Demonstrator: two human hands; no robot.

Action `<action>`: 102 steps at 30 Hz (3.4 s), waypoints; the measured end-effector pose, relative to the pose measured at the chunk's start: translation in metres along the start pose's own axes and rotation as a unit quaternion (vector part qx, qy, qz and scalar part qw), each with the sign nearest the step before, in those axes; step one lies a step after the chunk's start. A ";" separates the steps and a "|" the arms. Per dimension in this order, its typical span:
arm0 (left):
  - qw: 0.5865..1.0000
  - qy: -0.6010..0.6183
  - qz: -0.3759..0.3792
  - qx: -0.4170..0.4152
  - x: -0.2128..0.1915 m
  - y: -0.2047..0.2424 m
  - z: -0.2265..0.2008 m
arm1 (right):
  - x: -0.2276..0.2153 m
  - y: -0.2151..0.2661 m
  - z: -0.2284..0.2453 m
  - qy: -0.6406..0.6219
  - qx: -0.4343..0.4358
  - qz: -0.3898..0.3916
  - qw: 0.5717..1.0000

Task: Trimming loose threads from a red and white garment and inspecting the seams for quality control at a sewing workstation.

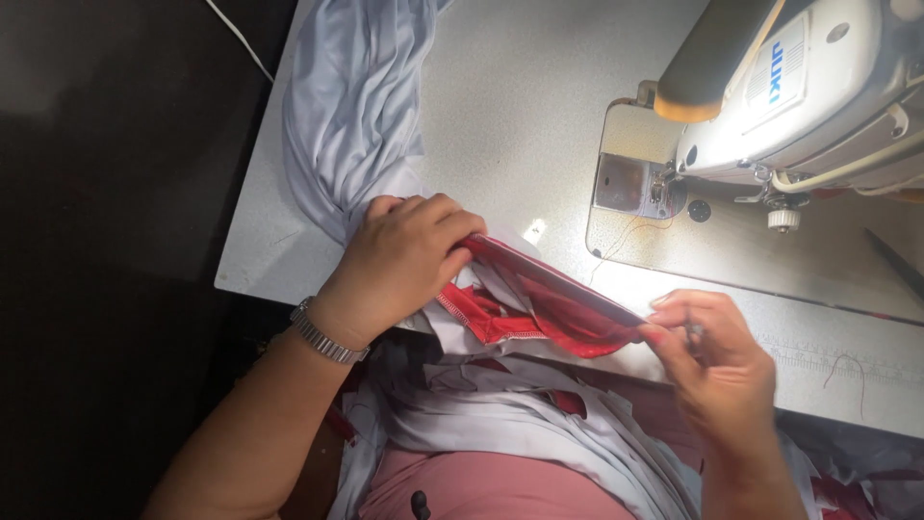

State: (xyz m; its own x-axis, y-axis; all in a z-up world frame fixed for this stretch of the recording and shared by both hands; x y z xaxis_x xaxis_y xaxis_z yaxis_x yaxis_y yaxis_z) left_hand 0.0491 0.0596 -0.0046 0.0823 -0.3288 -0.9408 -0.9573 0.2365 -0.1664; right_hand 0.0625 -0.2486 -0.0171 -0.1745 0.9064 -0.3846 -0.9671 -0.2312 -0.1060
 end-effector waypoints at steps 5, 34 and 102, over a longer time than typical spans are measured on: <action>0.993 0.112 -0.027 -0.023 -0.013 -0.004 0.007 | -0.014 0.000 -0.002 -0.071 0.138 -0.025 0.988; 0.958 0.244 -0.017 -0.150 0.026 -0.071 -0.028 | -0.368 0.030 -0.271 0.586 0.091 0.000 0.805; 0.901 0.422 0.055 -0.082 0.031 -0.023 -0.052 | -0.010 0.097 -0.079 -0.164 0.316 0.327 0.875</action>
State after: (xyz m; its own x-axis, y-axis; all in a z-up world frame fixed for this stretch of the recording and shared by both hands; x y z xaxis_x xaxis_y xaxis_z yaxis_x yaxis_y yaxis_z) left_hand 0.0594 -0.0039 -0.0140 -0.1889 -0.9061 -0.3787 -0.9806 0.1944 0.0239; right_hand -0.0150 -0.3086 -0.0963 -0.6724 0.7302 0.1212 -0.5319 -0.5905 0.6070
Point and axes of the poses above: each hand's wrist, its own y-axis away from the middle knuckle, its own x-axis out of the palm, z = x × y, the point moved 4 cm from there along -y, towards the middle knuckle, and after that the axes turned 1 degree about -y, right-handed, at the moved point
